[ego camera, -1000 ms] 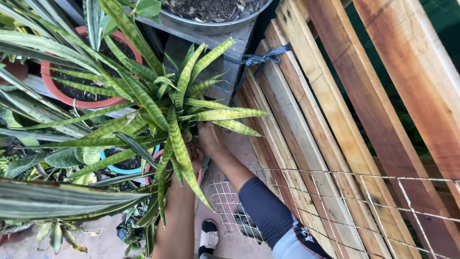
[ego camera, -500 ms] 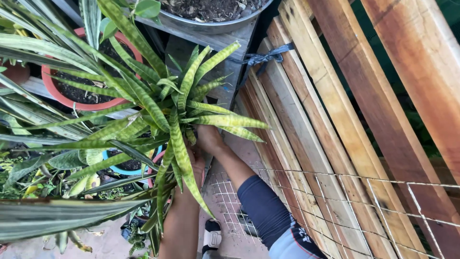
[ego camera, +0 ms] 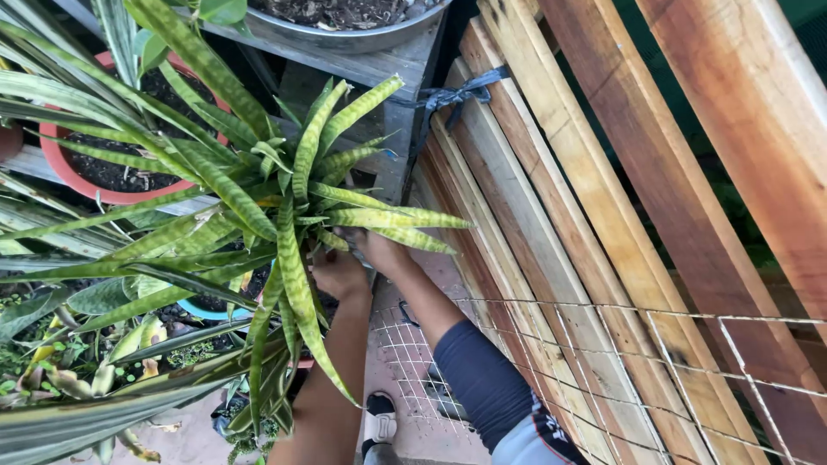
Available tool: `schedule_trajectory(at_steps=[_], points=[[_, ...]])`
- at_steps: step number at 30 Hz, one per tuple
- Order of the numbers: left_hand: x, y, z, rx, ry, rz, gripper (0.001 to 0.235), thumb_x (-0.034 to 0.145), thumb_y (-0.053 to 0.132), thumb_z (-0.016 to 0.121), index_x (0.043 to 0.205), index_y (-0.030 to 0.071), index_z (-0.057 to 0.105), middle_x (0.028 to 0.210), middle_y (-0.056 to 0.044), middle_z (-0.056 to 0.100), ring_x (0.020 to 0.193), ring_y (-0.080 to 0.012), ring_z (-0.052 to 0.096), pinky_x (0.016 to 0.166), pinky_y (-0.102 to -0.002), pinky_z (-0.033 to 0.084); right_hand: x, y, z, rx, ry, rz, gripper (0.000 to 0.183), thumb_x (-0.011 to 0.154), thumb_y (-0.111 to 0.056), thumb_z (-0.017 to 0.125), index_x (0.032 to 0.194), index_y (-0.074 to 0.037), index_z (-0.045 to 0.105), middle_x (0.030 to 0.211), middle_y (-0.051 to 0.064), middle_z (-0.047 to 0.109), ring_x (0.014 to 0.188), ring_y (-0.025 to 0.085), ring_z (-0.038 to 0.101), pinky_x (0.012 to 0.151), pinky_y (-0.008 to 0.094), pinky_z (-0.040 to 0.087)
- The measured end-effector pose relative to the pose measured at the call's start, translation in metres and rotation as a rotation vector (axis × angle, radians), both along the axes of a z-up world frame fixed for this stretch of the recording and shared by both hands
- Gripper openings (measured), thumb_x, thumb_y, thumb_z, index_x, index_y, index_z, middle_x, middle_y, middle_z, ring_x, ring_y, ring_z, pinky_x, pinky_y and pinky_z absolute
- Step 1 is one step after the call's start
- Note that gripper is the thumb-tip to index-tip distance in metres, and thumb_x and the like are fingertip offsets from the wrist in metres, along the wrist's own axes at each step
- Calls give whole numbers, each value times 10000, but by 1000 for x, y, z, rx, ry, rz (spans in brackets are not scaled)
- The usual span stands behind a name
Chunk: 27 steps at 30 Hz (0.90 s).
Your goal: Repotting small snake plants and other succulents into containers in a nursery setting.
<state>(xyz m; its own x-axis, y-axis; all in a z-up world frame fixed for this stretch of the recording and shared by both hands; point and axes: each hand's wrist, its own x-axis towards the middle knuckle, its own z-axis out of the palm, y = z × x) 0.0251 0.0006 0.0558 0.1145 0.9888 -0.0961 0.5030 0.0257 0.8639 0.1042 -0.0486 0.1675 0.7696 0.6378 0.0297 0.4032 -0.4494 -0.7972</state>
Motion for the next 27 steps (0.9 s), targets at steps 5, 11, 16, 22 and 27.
schedule_trajectory(at_steps=[5,11,16,22,27], points=[[10,15,-4,-21,218,-69,380,894,310,713,999,-55,734,1014,-276,721,959,-448,690,839,-503,526,13,28,-12,-62,12,-39,305,1002,-181,593,1270,-39,628,1153,212,677,1058,367,672,902,446,529],[6,22,39,-121,555,-288,319,901,241,676,1057,-37,690,1082,-262,716,1010,-432,704,872,-501,542,10,44,41,61,7,-86,560,1015,-309,541,1499,-64,403,1281,262,634,1150,425,624,910,495,494],[2,26,56,97,442,-239,424,857,212,731,1179,-41,620,1152,-308,669,1063,-484,658,910,-535,509,14,50,7,-137,29,-136,509,1038,-402,519,1451,-110,468,1288,223,697,1192,397,651,968,494,501],[-6,26,32,44,455,-327,443,863,198,719,1231,-26,614,1183,-302,654,1098,-486,629,963,-546,480,27,42,-2,-82,53,-88,472,1032,-331,544,1434,-86,510,1304,227,674,1204,375,635,983,463,500],[-11,25,26,258,545,-472,445,830,182,732,1221,0,624,1172,-267,659,1120,-463,619,958,-536,490,46,25,-36,-147,56,-35,408,998,-255,616,1363,-77,578,1267,209,686,1154,334,639,953,431,496]])
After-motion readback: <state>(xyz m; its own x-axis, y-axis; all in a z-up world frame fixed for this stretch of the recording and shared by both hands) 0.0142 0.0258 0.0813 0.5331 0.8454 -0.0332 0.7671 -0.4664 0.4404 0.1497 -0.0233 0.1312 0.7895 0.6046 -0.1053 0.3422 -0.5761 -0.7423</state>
